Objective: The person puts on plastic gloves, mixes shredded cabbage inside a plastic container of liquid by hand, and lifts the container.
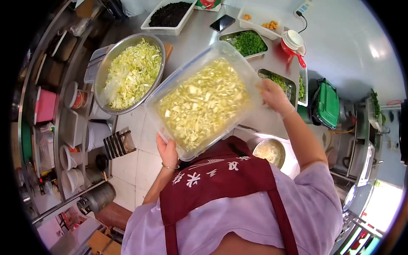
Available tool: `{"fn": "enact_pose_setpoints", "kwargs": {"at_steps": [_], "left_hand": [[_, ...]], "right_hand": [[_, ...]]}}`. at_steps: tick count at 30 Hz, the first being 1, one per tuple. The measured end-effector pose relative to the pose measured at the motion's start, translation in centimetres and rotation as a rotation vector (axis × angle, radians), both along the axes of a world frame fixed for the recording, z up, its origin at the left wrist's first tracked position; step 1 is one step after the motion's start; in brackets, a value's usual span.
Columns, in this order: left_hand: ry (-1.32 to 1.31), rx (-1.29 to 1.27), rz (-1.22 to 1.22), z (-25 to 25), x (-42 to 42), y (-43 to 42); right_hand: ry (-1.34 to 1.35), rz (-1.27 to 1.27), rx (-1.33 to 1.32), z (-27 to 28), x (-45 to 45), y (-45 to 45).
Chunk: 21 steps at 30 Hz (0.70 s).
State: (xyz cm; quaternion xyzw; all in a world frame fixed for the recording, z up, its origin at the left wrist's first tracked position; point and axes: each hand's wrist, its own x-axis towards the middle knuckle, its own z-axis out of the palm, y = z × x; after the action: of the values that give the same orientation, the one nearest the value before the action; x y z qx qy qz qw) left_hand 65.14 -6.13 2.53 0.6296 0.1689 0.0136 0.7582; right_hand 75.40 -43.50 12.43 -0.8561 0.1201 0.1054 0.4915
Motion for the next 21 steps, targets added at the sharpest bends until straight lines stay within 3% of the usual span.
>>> {"fn": "enact_pose_setpoints", "kwargs": {"at_steps": [6,10,21], "left_hand": [[0.041,-0.014,0.213,-0.7,-3.7,-1.1],[-0.002,0.002,0.323,-1.9,-4.5,-1.8],[-0.003,0.189,0.325,-7.1,-3.4,-2.5]], "right_hand": [[0.103,0.187,0.028,-4.4,4.4,1.6],[0.010,0.352,0.025,-7.1,7.4,2.7],[-0.064,0.521,-0.071,-9.4,13.6,5.1]]}}
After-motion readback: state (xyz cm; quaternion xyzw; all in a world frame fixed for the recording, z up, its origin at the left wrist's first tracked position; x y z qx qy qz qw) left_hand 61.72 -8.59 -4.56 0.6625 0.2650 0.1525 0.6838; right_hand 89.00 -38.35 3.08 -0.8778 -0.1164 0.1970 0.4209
